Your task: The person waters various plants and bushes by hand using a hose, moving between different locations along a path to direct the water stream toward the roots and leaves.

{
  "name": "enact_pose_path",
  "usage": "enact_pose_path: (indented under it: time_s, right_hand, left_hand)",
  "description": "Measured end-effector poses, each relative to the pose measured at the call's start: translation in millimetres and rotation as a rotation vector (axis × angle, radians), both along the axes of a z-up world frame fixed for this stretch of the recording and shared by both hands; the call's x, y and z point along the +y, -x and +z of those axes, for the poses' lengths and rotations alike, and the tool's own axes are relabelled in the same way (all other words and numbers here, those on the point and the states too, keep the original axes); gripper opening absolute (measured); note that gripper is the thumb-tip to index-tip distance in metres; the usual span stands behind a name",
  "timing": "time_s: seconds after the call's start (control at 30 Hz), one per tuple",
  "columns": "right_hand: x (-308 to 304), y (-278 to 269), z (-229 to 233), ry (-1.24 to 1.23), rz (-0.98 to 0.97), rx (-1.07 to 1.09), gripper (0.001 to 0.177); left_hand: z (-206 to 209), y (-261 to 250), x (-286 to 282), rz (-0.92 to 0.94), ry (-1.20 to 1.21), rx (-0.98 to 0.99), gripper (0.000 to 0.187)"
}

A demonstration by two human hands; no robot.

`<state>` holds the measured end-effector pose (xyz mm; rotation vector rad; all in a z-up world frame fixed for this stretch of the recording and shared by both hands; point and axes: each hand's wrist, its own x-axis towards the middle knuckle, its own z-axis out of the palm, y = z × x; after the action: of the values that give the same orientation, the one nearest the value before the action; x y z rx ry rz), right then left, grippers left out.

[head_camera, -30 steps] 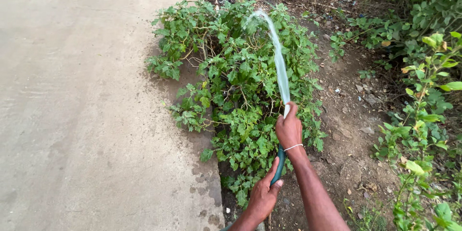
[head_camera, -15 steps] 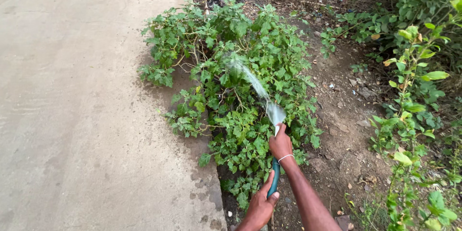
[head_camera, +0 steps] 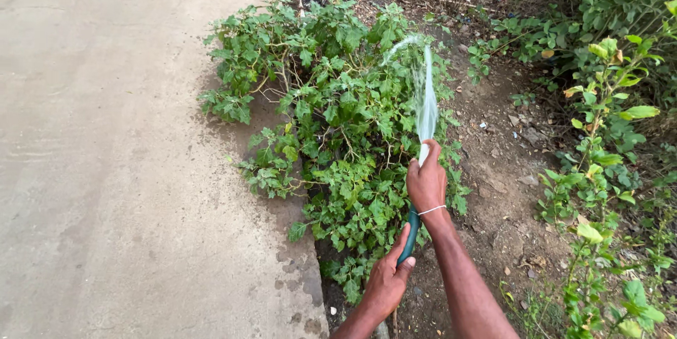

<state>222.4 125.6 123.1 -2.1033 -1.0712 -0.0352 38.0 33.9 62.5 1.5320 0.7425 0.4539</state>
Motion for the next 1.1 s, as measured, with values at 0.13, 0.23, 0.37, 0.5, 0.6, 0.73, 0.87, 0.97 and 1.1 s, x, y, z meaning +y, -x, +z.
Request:
enact_pose_path:
  time_s: [0.13,0.23,0.37,0.5,0.6,0.73,0.87,0.97,1.1]
  right_hand:
    - [7,7,2,0.054,0.012,0.077,0.049]
    - [14,8,-4,0.074,0.045,0.101,0.049]
    - [17,10,-13,0.151,0.045,0.112,0.05]
    - [18,7,-25,0.179,0.05,0.081,0.052]
    - [19,-1,-43,0.23,0.04,0.091,0.054]
    - [15,-12,-86,0.313,0.008,0.2,0.056]
    - [7,-25,-132,0.272,0.041,0.078,0.057]
    - [0,-25,-142,0.305,0.045,0.138,0.057]
    - [-3,-14,-124,0.35,0.009,0.206,0.058]
  left_hand:
    - [-1,3,0,0.015,0.048,-0.036,0.073]
    - [-9,2,1,0.036,0.032,-0.057,0.075]
    - [-21,2,-2,0.065,0.003,-0.082,0.075]
    - [-31,3,-4,0.052,0.005,-0.037,0.076]
    - [-32,2,-8,0.102,-0.08,-0.16,0.082]
    - [-36,5,-13,-0.023,0.145,0.152,0.077]
    - [-82,-3,-23,0.011,0.002,0.041,0.082]
    - [-109,-12,-28,0.041,-0.128,-0.047,0.085]
    - [-82,-1,-30,-0.033,0.178,0.118,0.077]
